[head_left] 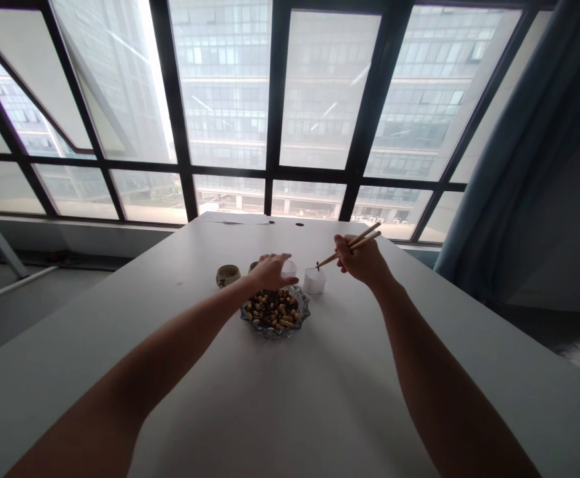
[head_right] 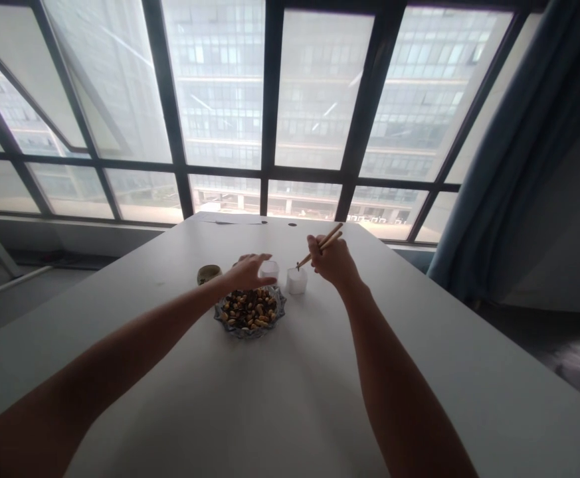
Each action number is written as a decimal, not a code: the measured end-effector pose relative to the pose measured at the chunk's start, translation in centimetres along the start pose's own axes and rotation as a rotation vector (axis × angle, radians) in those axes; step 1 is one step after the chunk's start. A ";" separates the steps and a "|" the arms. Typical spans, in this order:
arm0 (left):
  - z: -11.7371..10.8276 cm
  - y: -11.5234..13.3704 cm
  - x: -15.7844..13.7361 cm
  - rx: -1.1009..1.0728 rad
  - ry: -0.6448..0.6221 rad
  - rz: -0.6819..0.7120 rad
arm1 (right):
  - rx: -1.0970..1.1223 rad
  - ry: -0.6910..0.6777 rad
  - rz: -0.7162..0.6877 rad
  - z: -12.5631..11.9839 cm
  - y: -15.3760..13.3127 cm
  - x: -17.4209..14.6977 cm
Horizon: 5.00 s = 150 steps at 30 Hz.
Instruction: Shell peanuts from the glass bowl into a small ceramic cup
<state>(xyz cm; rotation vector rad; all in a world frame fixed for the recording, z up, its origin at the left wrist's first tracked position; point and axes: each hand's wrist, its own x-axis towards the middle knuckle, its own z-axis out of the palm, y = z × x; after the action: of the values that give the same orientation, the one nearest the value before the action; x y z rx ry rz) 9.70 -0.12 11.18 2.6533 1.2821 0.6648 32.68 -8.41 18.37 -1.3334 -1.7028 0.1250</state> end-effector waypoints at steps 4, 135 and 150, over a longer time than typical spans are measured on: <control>2.9 3.7 3.7 0.109 -0.163 0.043 | -0.092 -0.022 0.034 -1.0 -0.2 -0.1; 1.5 -12.2 -10.6 -0.219 0.624 -0.070 | 0.456 -0.064 -0.257 9.8 -5.3 -3.3; 1.7 -12.3 -10.5 -0.245 0.573 -0.098 | 0.469 -0.071 -0.054 10.9 -3.4 -2.4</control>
<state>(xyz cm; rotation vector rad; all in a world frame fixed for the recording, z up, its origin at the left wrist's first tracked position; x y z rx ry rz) -4.08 -0.32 2.57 2.2602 1.3231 1.5309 22.50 -6.97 12.90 -0.9413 -1.6372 0.5127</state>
